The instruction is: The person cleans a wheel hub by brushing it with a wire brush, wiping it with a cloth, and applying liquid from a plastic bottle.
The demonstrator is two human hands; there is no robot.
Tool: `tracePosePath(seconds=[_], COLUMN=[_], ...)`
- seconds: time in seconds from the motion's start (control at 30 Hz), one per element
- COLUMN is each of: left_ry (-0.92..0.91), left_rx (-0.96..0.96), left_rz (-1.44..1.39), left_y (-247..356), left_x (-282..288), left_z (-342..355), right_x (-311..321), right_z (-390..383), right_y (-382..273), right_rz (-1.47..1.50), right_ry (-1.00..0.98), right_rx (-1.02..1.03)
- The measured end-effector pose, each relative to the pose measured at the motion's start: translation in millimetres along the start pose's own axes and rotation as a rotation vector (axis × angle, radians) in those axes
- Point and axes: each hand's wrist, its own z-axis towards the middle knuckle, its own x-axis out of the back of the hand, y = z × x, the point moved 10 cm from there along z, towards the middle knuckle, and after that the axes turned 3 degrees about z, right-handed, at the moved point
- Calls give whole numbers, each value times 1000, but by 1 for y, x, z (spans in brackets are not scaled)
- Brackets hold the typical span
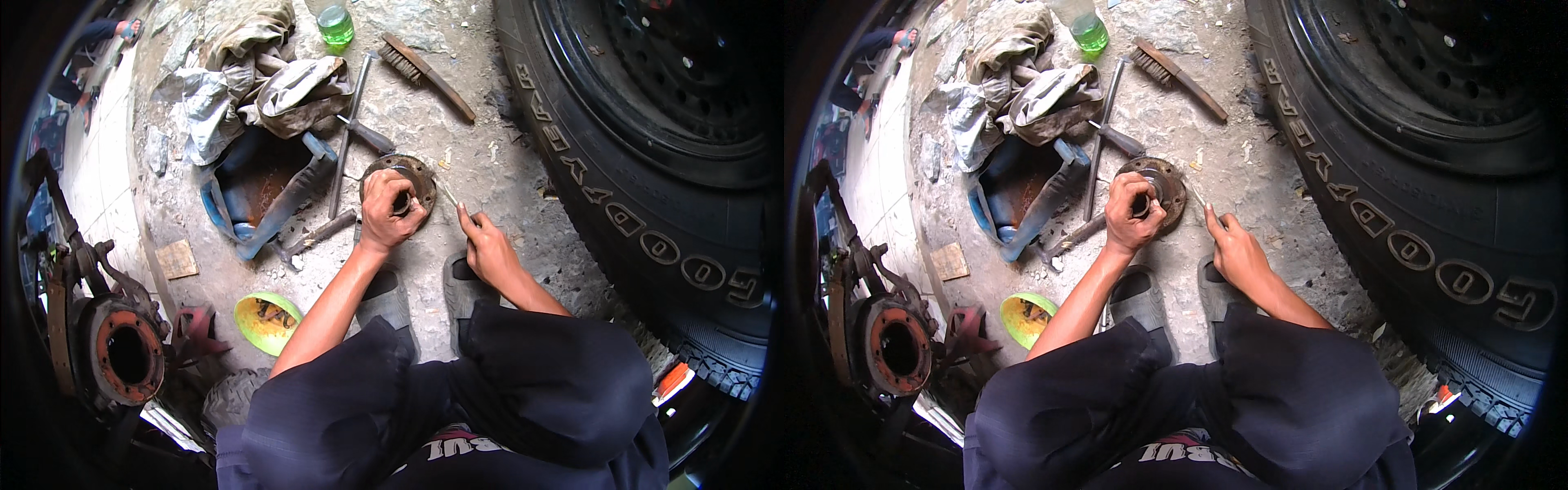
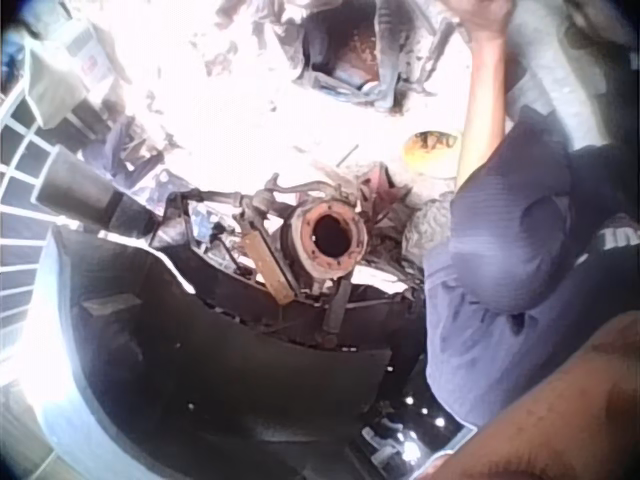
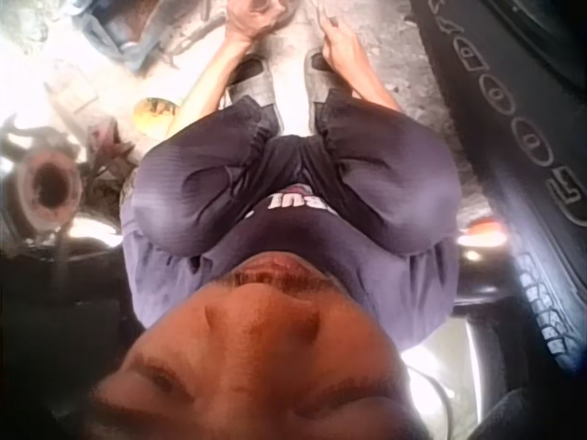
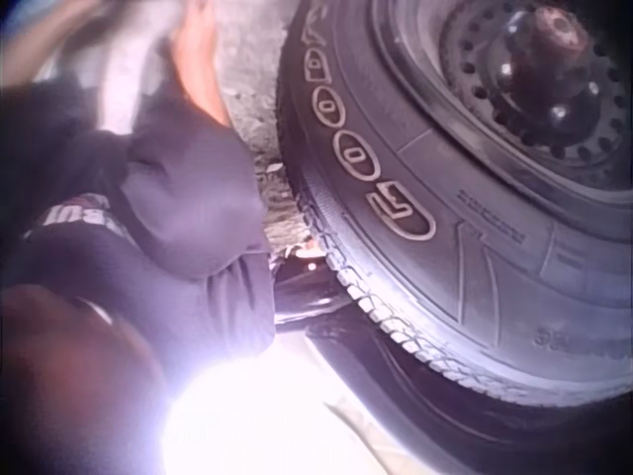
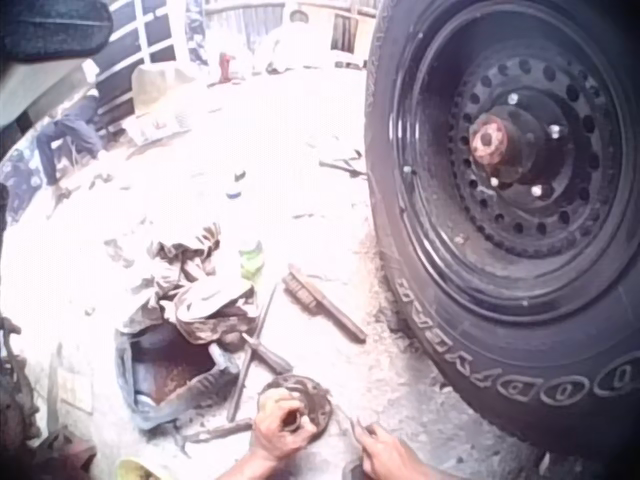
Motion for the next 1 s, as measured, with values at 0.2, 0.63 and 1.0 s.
tracePosePath(seconds=[0.2, 0.63, 1.0], left_ry=[7, 16, 29], left_rx=[-3, -18, -25], left_rz=[2, -1, 14], left_y=[-2, 3, 4], left_x=[0, 1, 2], left_z=[-3, 0, 0], right_x=[-3, -3, -11], right_z=[-20, -13, -21], right_y=[-3, -5, -6], right_rz=[-20, -60, -93], right_ry=[-75, -81, -118], right_rx=[-88, -63, -47])
